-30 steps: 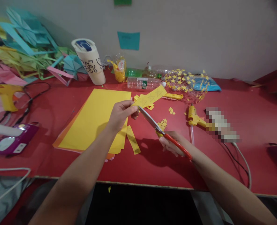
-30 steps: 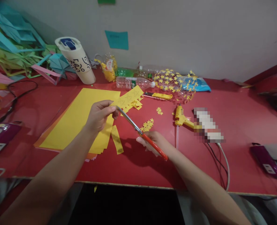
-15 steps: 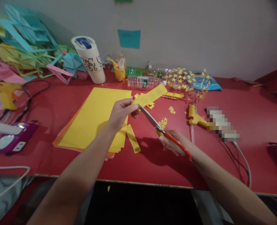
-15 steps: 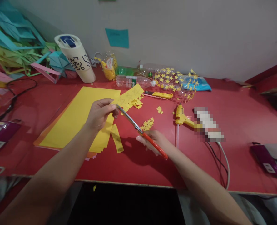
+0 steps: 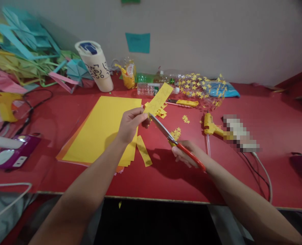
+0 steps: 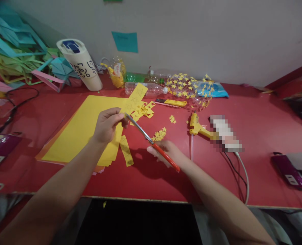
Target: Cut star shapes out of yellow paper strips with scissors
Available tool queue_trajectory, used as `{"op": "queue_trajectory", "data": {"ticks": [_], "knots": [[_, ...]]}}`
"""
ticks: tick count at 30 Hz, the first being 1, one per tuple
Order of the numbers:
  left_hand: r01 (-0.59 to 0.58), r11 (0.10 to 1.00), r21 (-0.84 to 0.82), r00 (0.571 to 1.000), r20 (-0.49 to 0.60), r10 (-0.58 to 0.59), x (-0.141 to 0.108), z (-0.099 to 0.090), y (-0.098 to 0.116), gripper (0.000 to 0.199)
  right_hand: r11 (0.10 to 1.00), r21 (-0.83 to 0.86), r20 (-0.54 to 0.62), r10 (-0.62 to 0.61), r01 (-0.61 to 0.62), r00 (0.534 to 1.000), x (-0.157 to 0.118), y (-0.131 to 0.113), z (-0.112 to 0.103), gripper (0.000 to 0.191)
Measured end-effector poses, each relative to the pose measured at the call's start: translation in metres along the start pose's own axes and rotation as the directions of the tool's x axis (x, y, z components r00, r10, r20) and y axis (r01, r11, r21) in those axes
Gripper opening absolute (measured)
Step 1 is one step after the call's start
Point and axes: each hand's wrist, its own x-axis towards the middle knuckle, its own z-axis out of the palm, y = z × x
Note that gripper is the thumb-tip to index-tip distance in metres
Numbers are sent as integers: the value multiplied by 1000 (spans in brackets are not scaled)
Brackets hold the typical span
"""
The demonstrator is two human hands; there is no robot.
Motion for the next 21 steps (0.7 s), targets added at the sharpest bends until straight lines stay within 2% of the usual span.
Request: {"op": "queue_trajectory", "data": {"ticks": [5, 11, 21], "knots": [[6, 1000, -26, 1000, 5, -6, -1, 3, -3, 19, 1000, 9, 6, 6, -6, 1000, 0, 2, 0, 44], [4, 1000, -14, 1000, 13, -4, -4, 6, -5, 21, 999, 6, 39, -53, 53, 998, 0, 9, 0, 42], [22, 999, 31, 1000, 7, -22, -6, 12, -7, 20, 999, 3, 17, -48, 48, 999, 1, 10, 2, 52]]}}
